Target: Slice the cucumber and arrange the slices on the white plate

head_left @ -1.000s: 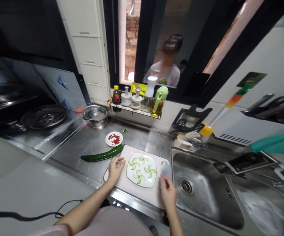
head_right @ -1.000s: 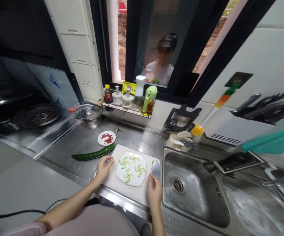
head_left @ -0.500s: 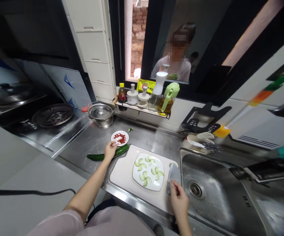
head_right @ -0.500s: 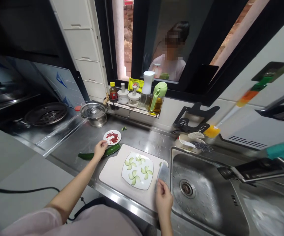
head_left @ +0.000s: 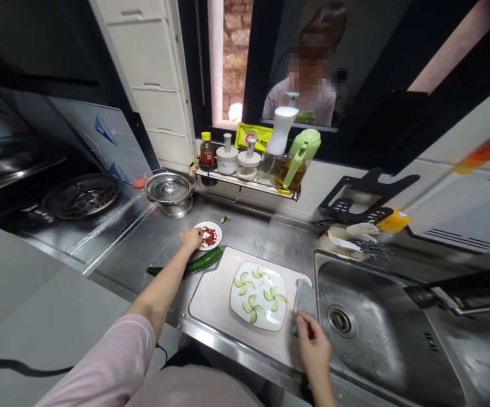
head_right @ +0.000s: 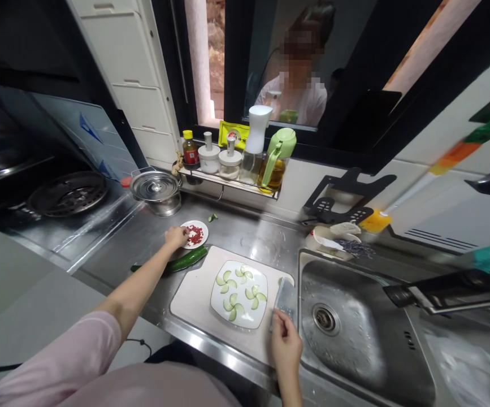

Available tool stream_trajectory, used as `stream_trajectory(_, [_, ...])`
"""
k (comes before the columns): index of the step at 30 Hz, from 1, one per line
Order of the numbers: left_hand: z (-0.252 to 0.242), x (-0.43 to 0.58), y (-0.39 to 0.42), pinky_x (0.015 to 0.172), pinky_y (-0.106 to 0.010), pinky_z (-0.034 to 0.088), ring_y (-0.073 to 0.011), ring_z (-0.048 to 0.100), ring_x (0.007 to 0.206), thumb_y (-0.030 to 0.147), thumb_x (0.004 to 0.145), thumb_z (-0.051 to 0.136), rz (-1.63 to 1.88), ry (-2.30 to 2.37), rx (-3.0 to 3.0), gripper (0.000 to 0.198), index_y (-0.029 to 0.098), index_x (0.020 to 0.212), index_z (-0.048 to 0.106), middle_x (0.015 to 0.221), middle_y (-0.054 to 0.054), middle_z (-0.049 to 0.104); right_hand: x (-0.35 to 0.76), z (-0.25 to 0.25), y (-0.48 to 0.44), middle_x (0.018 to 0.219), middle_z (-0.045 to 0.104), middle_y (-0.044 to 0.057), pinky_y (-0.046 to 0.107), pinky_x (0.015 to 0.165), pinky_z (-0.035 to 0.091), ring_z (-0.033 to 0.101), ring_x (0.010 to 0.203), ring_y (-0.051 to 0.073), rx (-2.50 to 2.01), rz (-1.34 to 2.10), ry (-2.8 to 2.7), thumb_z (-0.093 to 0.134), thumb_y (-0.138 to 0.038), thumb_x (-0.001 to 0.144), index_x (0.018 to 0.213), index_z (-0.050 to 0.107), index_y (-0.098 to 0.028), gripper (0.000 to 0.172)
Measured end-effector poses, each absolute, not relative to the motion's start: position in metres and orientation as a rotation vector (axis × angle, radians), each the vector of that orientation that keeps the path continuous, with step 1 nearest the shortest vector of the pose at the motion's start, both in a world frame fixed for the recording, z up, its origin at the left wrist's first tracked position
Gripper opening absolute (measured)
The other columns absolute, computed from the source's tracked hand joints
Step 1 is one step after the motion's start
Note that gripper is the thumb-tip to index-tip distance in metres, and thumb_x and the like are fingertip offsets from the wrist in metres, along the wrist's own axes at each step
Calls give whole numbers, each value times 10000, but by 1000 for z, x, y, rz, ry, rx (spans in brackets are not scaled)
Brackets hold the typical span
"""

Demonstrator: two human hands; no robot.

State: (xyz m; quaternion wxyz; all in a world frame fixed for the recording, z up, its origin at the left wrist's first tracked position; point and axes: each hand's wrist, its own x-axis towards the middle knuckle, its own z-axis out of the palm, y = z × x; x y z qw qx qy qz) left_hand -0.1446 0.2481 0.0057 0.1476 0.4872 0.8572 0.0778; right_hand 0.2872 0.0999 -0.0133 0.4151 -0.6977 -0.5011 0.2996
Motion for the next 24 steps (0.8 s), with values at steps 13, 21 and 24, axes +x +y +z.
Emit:
stream_trajectory(13, [-9, -150, 251, 837, -337, 424, -260, 618, 948, 217, 641, 668, 435, 2321, 1330, 46, 195, 681, 661, 877, -74, 710, 280, -11, 107, 791, 721, 105, 289, 600, 479, 586, 626, 185, -1686, 771, -1328, 572, -589, 729, 917, 742, -134, 521])
stream_trajectory(21, [-2, -136, 233, 509, -200, 393, -115, 565, 564, 273, 670, 635, 1034, 2012, 900, 123, 158, 703, 604, 646, -24, 648, 275, 4, 115, 754, 707, 88, 272, 572, 460, 557, 599, 165, -1661, 775, -1349, 566, -560, 752, 917, 730, -126, 492])
stream_trajectory(24, [9, -125, 225, 425, -175, 314, -72, 482, 472, 296, 624, 694, 1204, 1651, 725, 196, 154, 701, 584, 581, 3, 588, 264, 12, 121, 720, 693, 73, 266, 555, 448, 544, 582, 159, -1617, 791, -1379, 555, -533, 765, 904, 725, -133, 456])
